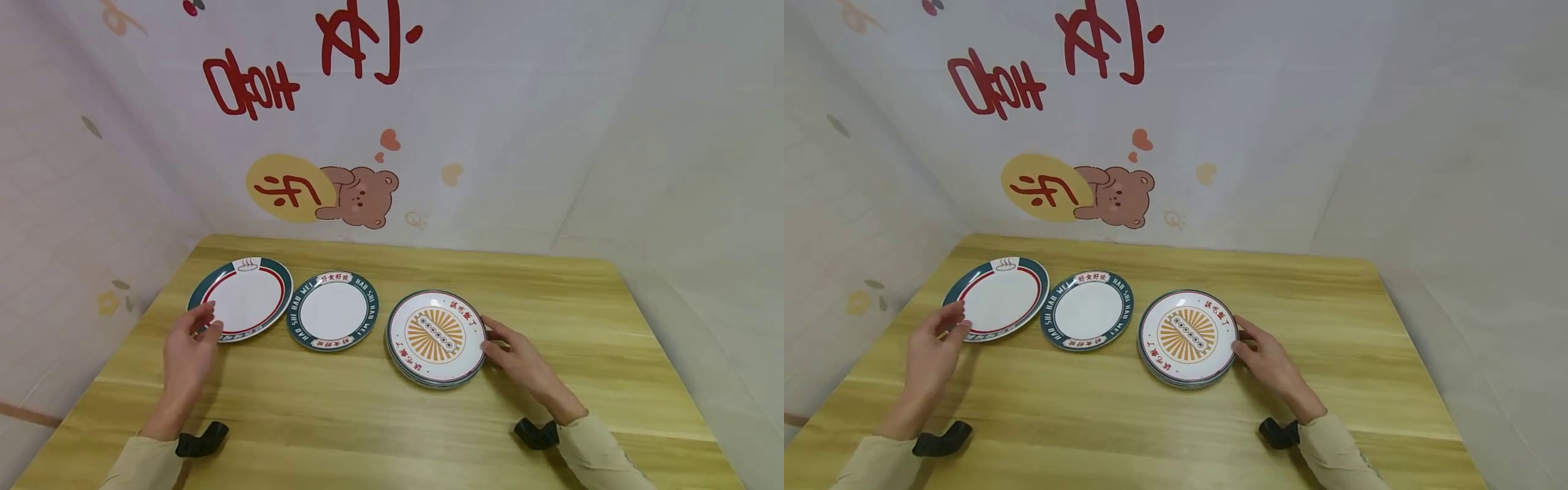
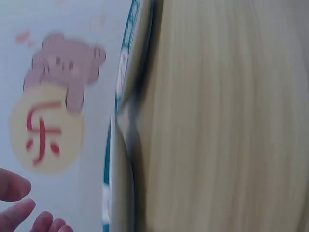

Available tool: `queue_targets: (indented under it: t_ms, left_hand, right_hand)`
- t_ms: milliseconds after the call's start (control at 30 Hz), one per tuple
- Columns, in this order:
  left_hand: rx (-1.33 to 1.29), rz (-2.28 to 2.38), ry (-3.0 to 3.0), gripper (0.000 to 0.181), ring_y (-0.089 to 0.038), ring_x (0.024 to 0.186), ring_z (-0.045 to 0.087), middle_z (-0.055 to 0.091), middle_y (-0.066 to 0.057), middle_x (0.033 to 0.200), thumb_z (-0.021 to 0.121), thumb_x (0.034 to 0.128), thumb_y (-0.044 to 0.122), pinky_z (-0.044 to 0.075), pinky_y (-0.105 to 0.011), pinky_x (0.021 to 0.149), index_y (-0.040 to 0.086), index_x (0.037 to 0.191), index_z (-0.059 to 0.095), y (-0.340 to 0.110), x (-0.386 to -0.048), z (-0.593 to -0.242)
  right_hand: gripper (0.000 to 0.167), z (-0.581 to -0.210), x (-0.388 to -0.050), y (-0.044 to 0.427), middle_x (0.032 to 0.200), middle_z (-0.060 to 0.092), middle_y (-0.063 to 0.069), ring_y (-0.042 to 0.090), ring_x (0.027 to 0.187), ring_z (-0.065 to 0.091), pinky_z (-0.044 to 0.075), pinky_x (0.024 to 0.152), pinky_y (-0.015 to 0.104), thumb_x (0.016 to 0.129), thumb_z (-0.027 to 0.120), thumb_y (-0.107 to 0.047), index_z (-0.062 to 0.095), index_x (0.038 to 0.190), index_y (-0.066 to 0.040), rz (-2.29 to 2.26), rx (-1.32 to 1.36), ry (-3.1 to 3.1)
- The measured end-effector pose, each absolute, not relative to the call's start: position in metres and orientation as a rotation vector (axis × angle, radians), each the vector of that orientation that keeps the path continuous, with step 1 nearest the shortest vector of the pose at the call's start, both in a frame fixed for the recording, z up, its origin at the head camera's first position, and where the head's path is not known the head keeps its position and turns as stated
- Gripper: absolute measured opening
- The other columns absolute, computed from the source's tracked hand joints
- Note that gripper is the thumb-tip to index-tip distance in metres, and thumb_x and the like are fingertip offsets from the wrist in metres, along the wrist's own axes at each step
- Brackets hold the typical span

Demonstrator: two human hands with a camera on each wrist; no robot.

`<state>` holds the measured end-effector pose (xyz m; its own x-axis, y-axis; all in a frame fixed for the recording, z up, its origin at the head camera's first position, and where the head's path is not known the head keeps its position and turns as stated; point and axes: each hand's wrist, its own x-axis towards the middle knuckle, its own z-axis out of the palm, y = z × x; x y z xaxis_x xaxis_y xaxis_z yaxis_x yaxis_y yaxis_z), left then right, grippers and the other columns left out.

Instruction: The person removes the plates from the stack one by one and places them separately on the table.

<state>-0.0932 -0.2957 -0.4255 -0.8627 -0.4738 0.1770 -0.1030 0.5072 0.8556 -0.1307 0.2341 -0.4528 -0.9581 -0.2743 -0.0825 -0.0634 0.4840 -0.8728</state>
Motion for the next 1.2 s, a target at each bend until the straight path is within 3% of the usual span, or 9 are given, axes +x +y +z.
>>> queue_targets:
  t_ms: [133,200,433,700,967,1200]
  left_hand:
    - [0.299,-1.403,-2.341,0.038,0.001,0.106,0.055,0.059,-0.020,0.135,0.059,0.1005,-0.002,0.042,0.000,0.086,-0.007,0.138,0.058,-0.260,-0.091,-0.421]
    - [0.229,-1.476,-2.340,0.037,-0.002,0.107,0.057,0.059,-0.021,0.136,0.059,0.1004,-0.004,0.044,-0.001,0.087,-0.007,0.138,0.058,-0.242,-0.091,-0.418]
    - [0.050,-1.795,-2.424,0.040,-0.030,0.118,0.062,0.060,-0.025,0.135,0.059,0.1038,0.003,0.048,-0.008,0.093,-0.005,0.142,0.054,-0.185,-0.088,-0.420]
    - [-0.036,-2.149,-2.383,0.042,-0.041,0.122,0.062,0.058,-0.027,0.137,0.057,0.1030,0.000,0.055,-0.022,0.096,-0.009,0.144,0.050,-0.136,-0.088,-0.430]
    - [-0.034,-2.448,-2.334,0.055,-0.042,0.125,0.058,0.047,-0.030,0.147,0.056,0.1033,0.004,0.056,-0.043,0.102,-0.008,0.154,0.038,-0.110,-0.098,-0.438]
    - [0.034,-2.679,-2.273,0.060,-0.035,0.135,0.053,0.042,-0.027,0.153,0.055,0.1053,0.008,0.050,-0.043,0.110,-0.005,0.159,0.031,-0.102,-0.103,-0.444]
  right_hand:
    - [0.058,-0.452,-0.129,0.235,0.137,0.056,0.032,0.040,0.124,0.059,0.054,0.088,0.018,0.106,0.058,-0.011,0.036,0.157,0.005,-1.493,-0.277,2.489]
    - [0.058,-0.451,-0.128,0.236,0.138,0.056,0.031,0.041,0.125,0.058,0.053,0.089,0.019,0.106,0.059,-0.012,0.037,0.157,0.004,-1.485,-0.274,2.501]
    - [0.061,-0.449,-0.128,0.235,0.140,0.053,0.034,0.044,0.129,0.055,0.054,0.091,0.021,0.107,0.058,-0.012,0.031,0.159,0.004,-1.493,-0.276,2.489]
    - [0.062,-0.447,-0.130,0.234,0.139,0.053,0.034,0.041,0.125,0.058,0.053,0.089,0.019,0.107,0.058,-0.012,0.030,0.161,0.002,-1.481,-0.297,2.476]
    - [0.062,-0.441,-0.132,0.232,0.139,0.053,0.034,0.038,0.121,0.060,0.054,0.087,0.019,0.106,0.058,-0.011,0.031,0.160,0.002,-1.461,-0.328,2.482]
    - [0.061,-0.442,-0.133,0.232,0.135,0.055,0.032,0.036,0.117,0.062,0.056,0.080,0.022,0.105,0.058,-0.009,0.032,0.160,0.000,-1.448,-0.337,2.476]
